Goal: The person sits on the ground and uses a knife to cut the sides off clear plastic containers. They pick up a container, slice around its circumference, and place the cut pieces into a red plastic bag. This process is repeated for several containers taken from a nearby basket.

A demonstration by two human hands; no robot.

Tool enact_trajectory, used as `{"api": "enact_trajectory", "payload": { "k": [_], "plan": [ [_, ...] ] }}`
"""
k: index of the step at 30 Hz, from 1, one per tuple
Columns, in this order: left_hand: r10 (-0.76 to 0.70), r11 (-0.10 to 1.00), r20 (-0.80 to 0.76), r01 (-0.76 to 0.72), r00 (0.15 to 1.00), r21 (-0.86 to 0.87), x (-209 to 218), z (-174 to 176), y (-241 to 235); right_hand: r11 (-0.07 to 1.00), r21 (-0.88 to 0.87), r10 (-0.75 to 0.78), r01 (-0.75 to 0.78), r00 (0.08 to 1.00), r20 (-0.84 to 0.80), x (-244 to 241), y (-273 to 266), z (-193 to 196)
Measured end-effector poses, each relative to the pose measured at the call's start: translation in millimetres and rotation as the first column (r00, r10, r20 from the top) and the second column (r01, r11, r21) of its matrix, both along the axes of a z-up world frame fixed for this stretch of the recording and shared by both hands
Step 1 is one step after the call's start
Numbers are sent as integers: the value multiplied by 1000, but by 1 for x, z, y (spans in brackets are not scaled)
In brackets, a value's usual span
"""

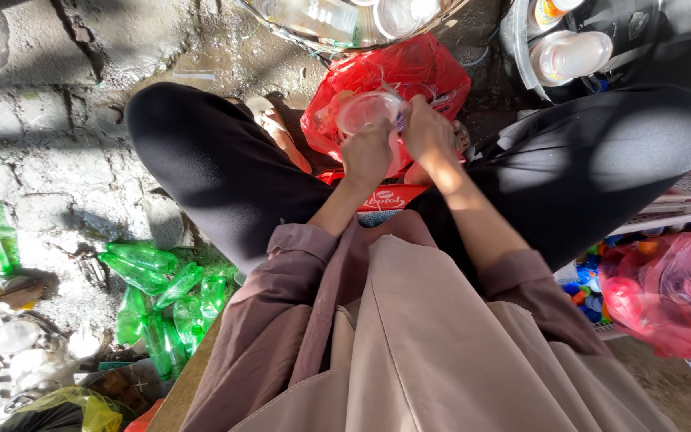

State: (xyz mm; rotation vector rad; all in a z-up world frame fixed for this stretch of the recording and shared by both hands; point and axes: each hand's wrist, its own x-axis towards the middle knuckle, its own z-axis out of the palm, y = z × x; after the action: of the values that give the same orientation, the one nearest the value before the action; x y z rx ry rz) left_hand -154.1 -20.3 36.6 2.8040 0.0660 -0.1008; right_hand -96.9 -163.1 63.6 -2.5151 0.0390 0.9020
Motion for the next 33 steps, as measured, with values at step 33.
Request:
{"api": "enact_trajectory", "payload": {
  "k": [33],
  "plan": [
    [-90,964,43,76,995,256,7,-15,0,600,610,-466,518,846,-260,3,17,-9]
  ]
}}
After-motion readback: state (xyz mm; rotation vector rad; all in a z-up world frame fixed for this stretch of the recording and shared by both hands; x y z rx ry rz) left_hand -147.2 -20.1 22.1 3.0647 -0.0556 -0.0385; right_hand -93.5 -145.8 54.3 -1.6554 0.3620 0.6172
